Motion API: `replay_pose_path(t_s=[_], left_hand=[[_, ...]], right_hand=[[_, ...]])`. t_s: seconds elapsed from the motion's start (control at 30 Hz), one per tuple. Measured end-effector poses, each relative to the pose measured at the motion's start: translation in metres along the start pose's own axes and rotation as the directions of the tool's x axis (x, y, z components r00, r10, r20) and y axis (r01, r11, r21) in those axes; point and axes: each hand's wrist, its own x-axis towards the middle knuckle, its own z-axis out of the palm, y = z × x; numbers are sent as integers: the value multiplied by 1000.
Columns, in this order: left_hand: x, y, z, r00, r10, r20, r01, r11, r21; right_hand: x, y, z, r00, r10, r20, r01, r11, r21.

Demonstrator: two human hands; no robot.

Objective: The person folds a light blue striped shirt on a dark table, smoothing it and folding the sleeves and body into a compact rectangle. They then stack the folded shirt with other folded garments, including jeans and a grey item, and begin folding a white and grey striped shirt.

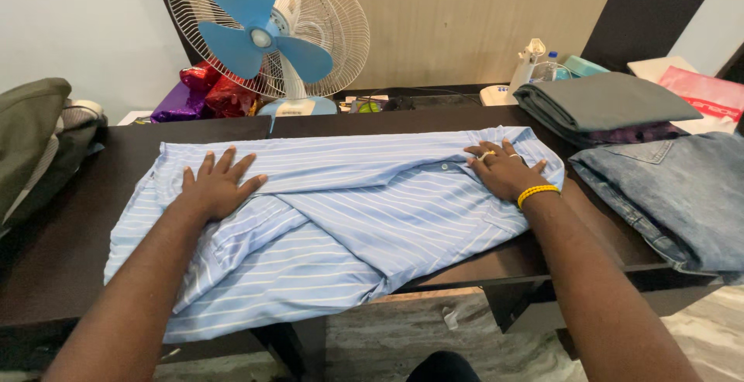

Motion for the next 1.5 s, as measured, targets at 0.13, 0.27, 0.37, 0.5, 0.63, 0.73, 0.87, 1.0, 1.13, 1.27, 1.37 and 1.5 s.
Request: replay_pose_path(t_s=[0.13, 0.27, 0.37, 0.5, 0.63, 0.73, 0.87, 1.0, 1.13, 1.27, 1.37, 1.5], left_hand=[[3, 12, -14, 994, -50, 96, 47, 998, 32], [-4, 47, -18, 981, -98, 166, 104, 994, -29], [-27, 59, -3, 966, -156, 205, 170, 984, -54], [-27, 51, 2, 977, -120, 174, 131, 990, -54], [-8, 46, 2, 987, -96, 129, 106, 992, -73], [1, 45, 1, 987, -87, 133, 102, 989, -108], [7, 28, -15, 994, -20, 111, 65, 903, -424], [-16, 1, -37, 985, 36, 169, 149, 321, -935], [-66, -27, -48, 971, 34, -237, -226, 461, -858], [-136, -47, -44, 815, 379, -439, -556, 725, -406], [-173, -45, -48, 841, 478, -252, -540, 771, -337], [-204, -34, -47, 866, 489, -103, -497, 818, -289]], right_hand=[[11, -23, -10, 996, 70, -49, -73, 996, -53], [5, -65, 1, 928, -225, -297, 197, 973, -120], [-4, -90, 16, 993, -104, 50, 105, 994, -17], [-6, -96, 27, 992, -119, 32, 121, 991, -57], [12, -95, 29, 994, -95, 61, 99, 993, -60], [25, -94, 30, 994, -90, 63, 94, 994, -51], [34, -97, 34, 996, -92, 20, 93, 994, -57], [21, -99, 27, 985, -169, -31, 169, 985, -21], [-15, -98, 3, 730, -635, -254, 671, 736, 87], [-71, -103, -7, 358, -894, -271, 933, 332, 137], [-111, -113, -5, 381, -918, -109, 908, 349, 230], [-138, -120, 1, 390, -910, -143, 918, 371, 144]])
